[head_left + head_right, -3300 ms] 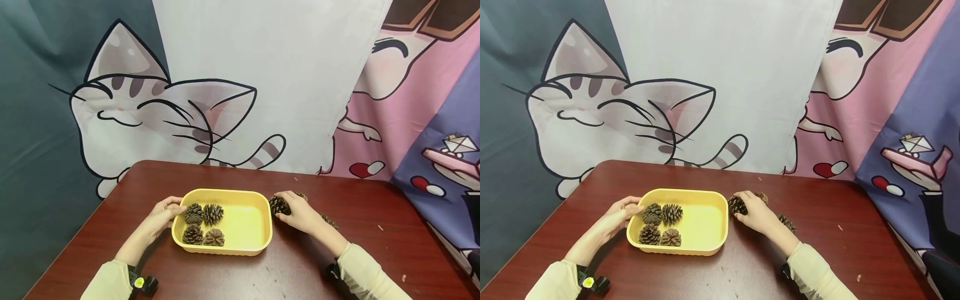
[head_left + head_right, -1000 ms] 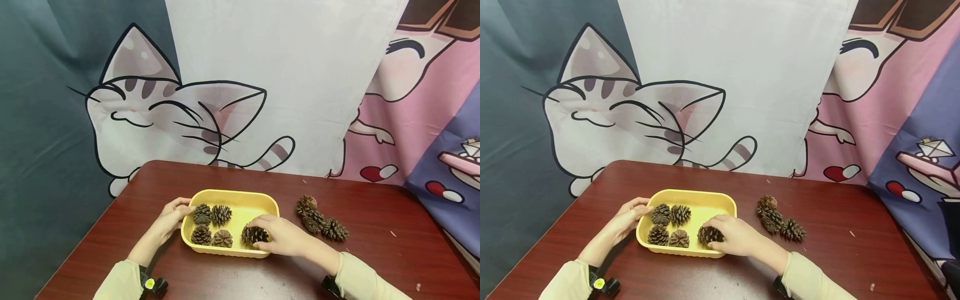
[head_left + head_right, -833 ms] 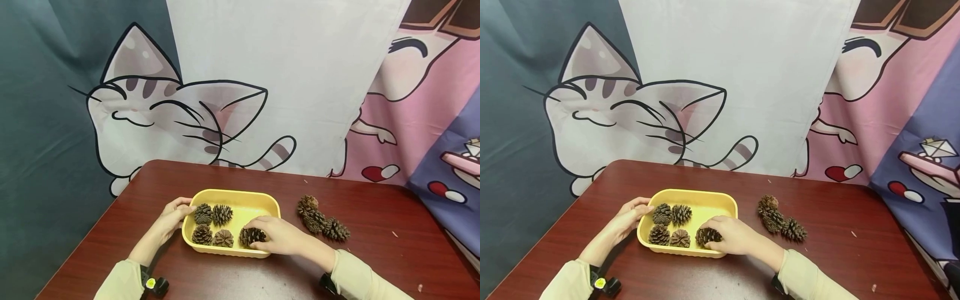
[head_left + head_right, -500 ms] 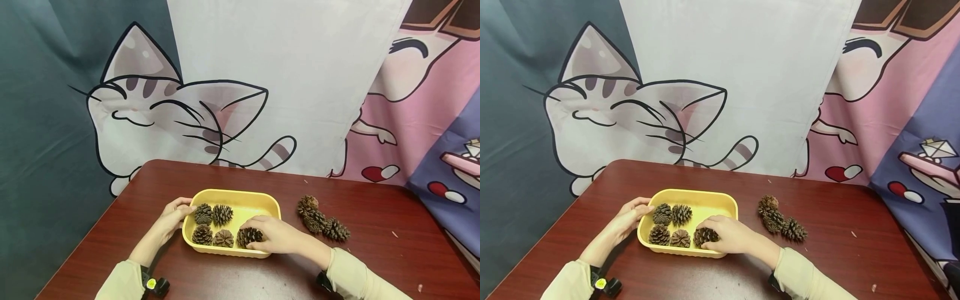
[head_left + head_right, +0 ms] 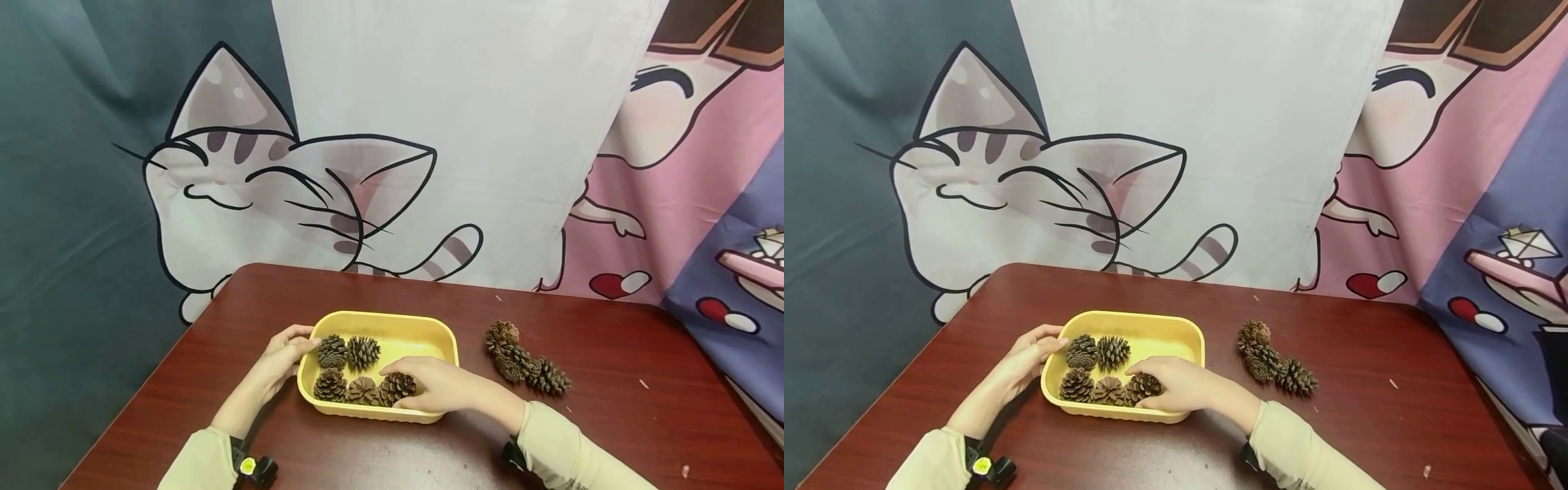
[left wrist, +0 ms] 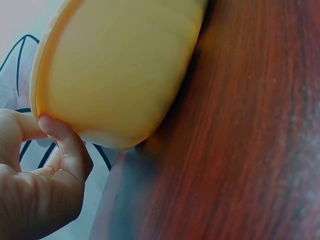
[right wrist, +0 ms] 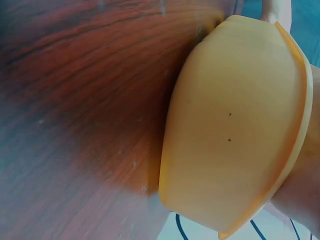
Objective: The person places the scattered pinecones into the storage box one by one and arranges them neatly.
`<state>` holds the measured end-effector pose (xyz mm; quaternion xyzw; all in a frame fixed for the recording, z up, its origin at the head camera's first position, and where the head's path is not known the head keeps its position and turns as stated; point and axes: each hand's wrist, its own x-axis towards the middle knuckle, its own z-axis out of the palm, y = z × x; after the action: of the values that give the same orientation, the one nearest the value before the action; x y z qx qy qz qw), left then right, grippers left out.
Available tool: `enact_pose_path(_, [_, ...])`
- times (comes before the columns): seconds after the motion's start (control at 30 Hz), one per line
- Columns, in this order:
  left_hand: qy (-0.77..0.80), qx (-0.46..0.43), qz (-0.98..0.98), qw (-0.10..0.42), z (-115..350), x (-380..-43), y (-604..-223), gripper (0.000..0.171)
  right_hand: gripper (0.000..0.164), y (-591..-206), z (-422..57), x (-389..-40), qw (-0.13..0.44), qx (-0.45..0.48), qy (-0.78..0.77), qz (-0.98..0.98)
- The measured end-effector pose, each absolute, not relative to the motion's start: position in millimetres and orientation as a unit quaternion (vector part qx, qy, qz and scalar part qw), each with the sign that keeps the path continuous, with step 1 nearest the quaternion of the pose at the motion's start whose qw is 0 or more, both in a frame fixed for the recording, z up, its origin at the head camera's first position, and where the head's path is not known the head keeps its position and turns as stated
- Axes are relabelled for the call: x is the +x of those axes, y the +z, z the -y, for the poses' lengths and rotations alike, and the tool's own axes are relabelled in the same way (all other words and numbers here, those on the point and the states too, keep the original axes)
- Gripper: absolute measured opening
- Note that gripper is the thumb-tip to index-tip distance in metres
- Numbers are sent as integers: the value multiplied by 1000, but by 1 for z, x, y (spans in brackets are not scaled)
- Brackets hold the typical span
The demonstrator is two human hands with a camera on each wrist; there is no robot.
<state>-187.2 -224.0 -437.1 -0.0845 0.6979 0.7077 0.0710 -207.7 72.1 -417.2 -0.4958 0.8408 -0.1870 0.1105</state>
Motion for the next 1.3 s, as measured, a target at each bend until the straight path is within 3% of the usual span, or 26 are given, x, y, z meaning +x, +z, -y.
enact_pose_path(0.6, [705, -92, -700, 69, 222, -190, -442, 43, 53, -407, -95, -212, 131, -466, -255, -837])
enact_pose_path(0.8, [703, -96, -701, 71, 224, -190, -442, 42, 49, -408, -105, -211, 102, -477, -260, -834])
enact_pose_path(1.3, [706, -83, -699, 76, 225, -190, -442, 38, 61, -405, -155, -204, -23, -443, -281, -851])
